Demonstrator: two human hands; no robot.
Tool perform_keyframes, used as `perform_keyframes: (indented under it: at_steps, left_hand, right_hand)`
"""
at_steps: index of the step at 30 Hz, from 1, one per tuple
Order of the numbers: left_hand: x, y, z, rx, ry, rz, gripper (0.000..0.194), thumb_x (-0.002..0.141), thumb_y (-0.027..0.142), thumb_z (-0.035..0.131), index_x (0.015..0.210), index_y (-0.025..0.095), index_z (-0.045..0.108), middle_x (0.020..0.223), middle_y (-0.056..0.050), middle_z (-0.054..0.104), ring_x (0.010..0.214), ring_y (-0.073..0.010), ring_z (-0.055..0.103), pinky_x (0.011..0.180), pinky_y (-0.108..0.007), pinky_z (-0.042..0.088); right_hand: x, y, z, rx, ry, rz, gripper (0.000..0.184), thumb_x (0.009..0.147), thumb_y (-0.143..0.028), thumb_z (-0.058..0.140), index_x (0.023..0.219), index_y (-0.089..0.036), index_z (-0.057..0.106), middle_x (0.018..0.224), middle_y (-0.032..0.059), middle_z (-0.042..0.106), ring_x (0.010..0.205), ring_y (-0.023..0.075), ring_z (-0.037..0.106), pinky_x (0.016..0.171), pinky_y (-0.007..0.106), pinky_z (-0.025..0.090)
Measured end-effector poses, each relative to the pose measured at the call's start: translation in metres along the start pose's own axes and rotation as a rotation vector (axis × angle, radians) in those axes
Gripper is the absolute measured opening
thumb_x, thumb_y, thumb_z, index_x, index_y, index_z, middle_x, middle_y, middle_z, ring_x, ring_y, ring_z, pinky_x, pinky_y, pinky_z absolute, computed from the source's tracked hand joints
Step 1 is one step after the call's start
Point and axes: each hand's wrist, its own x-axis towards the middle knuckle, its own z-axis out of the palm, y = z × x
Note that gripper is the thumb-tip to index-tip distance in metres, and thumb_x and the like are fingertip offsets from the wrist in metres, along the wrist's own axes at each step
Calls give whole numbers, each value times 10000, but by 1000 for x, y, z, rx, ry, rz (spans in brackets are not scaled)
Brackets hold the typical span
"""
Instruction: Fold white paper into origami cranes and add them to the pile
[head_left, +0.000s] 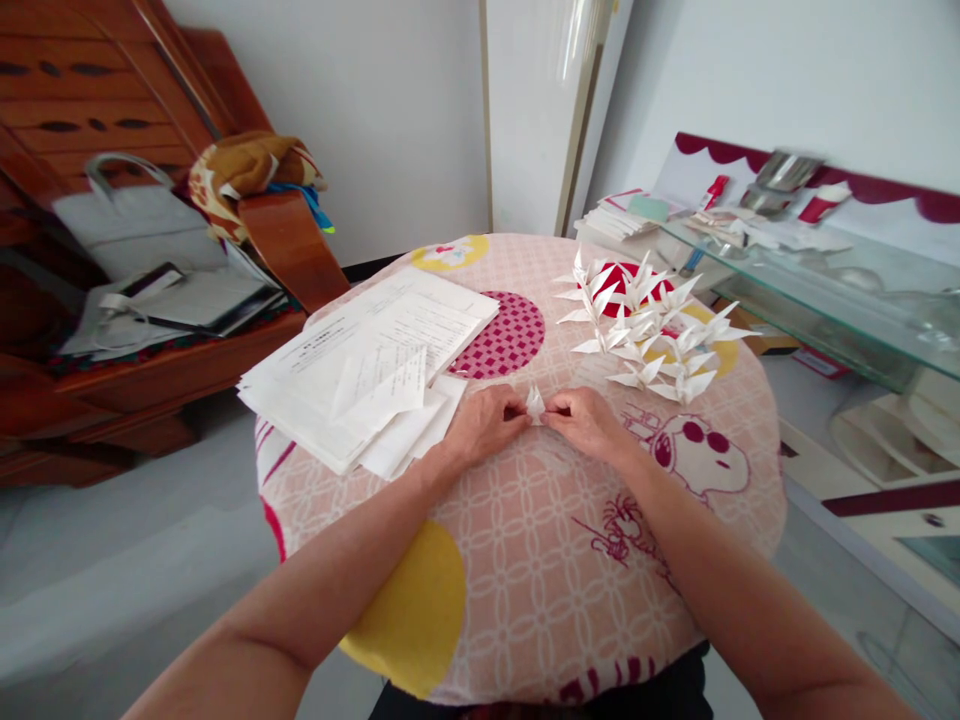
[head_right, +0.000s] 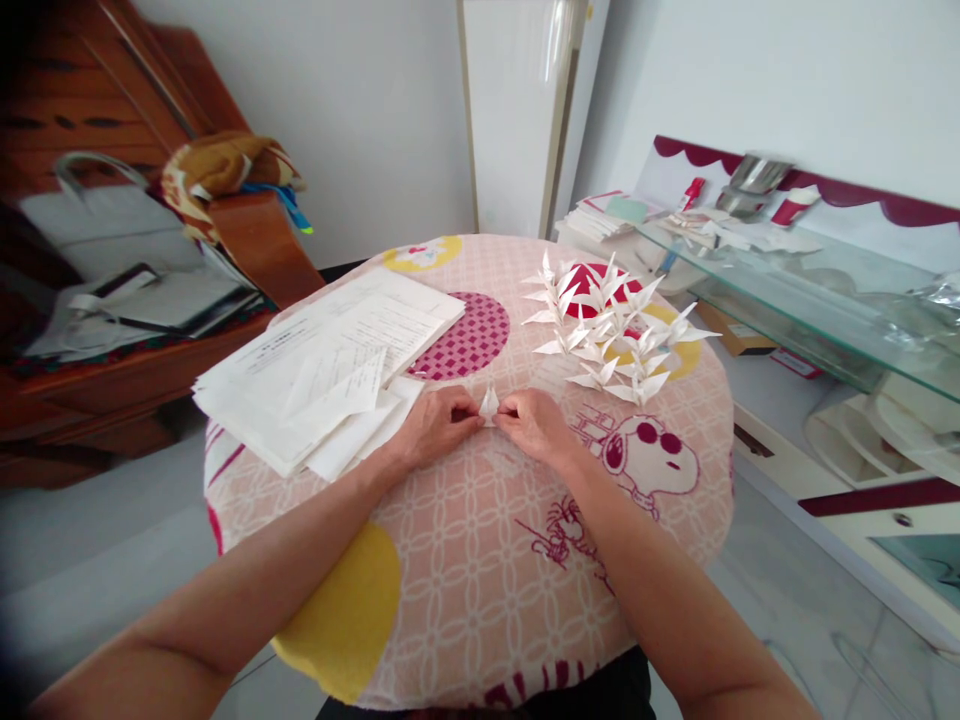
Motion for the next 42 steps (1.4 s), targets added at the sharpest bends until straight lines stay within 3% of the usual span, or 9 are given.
perform_keyframes:
  at_steps: [4,10,15,25,33,38,42]
  left_hand:
    - [6,5,-1,46,-35,-126,191,802,267,615,669,170,713,660,-25,675,598,-146,565,572,-264,339]
    - [13,5,0,92,-52,-179,244,783,298,614,591,171,697,541,-12,599,546,-146,534,559,-278,292]
    - [14,3,3,133,-46,-206,220,769,312,624,625,171,713,575,-26,636,567,-154,552,564,-271,312]
    - [9,8,4,89,40,-199,123,732,281,677,750,174,735,716,-47,710,667,-180,621,610,-272,400]
    - [20,17,-4,83,-66,-264,96,702,254,695,707,169,739,647,-30,678,627,-171,607,605,-271,383]
    - [11,23,4,20,85,-233,147,699,241,729,800,148,677,741,-41,696,667,-168,606,611,-266,379]
    - [7,13,14,-183,191,-155,138,670,159,734,753,157,624,728,-17,671,668,-148,592,620,-251,393]
  right_hand:
    - [3,-5,3,-43,6,103,289,794,-211,653,511,-184,601,479,-40,509,490,100,439,505,255,253]
    - [3,-5,7,-77,66,141,257,797,-236,677,546,-194,639,522,-1,606,507,124,519,499,254,296]
    - [2,-5,11,-90,133,153,274,797,-283,721,542,-204,657,524,23,630,503,141,543,487,267,306]
    - [4,-15,12,-165,127,299,137,748,-231,758,624,-201,711,669,62,720,621,187,627,566,287,367]
    - [-2,-20,14,-173,164,327,80,808,-230,697,751,-188,736,798,83,756,752,205,677,631,278,411]
    - [-3,-17,14,-113,203,328,150,773,-245,737,904,-174,756,849,88,762,787,212,681,666,280,432]
    - [-2,-8,11,43,149,239,85,768,-260,718,763,-180,745,716,34,721,677,174,632,603,259,386]
